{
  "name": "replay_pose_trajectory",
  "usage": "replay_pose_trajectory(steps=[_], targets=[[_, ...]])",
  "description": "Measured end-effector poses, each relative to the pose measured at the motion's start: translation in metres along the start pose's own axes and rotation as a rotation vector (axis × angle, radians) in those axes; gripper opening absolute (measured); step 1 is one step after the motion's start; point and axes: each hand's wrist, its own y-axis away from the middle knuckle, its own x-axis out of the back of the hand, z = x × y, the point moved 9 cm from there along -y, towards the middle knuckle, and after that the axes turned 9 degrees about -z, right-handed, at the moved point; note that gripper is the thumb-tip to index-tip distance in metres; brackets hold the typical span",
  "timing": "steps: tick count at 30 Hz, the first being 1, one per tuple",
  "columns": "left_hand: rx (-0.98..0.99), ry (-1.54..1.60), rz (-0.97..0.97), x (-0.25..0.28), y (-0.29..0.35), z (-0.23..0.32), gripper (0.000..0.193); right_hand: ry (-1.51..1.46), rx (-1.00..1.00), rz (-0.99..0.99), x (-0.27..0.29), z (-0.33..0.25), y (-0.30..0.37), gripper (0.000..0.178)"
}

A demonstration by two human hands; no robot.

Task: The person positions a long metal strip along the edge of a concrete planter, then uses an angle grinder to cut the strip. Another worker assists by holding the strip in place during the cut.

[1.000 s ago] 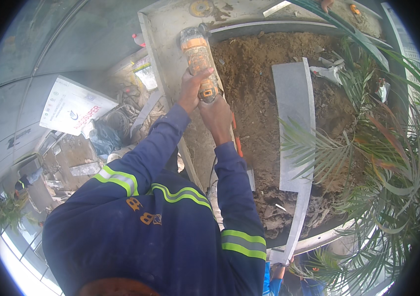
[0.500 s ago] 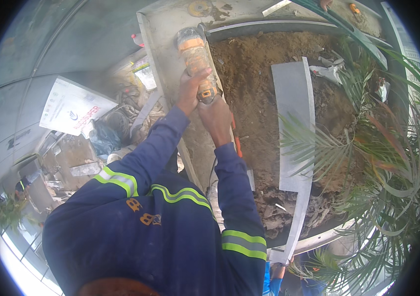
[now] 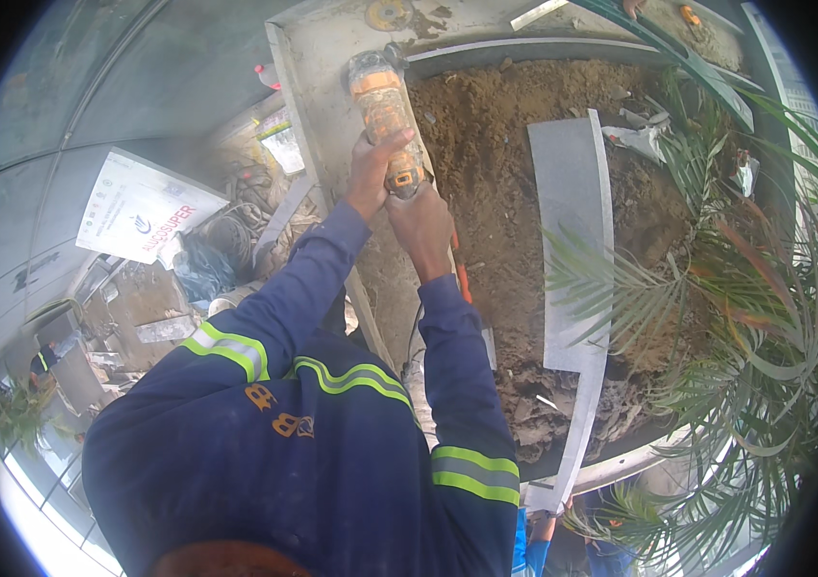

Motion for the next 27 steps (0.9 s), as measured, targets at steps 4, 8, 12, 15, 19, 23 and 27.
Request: replay_pose_trajectory(steps=[4,8,12,15,19,23,27], targets=[[0.004,-0.029,-0.002,0.001,-0.001,-0.001,0.046,-0.019,0.003,-0.015,-0.002,0.001,-0.002,0.044],[0.012,-0.022,0.003,0.003,-0.003,-0.002,0.046,-0.010,0.009,-0.016,-0.001,-0.001,-0.002,0.044],[0.006,-0.011,0.009,0.004,-0.003,-0.003,0.046,-0.021,0.005,-0.001,0.002,-0.005,0.001,0.043],[0.005,-0.018,0.016,0.001,-0.003,-0.001,0.047,-0.027,-0.006,-0.015,0.001,0.001,-0.002,0.044],[0.013,-0.035,0.016,-0.002,-0.001,0.003,0.045,0.010,-0.018,-0.016,0.000,0.004,-0.005,0.044],[0.028,-0.034,-0.005,-0.004,-0.001,0.003,0.045,0.002,-0.021,-0.026,0.001,0.002,-0.005,0.043],[0.021,-0.019,-0.011,-0.003,-0.002,0.002,0.044,-0.018,-0.013,-0.044,0.003,-0.002,-0.002,0.044]])
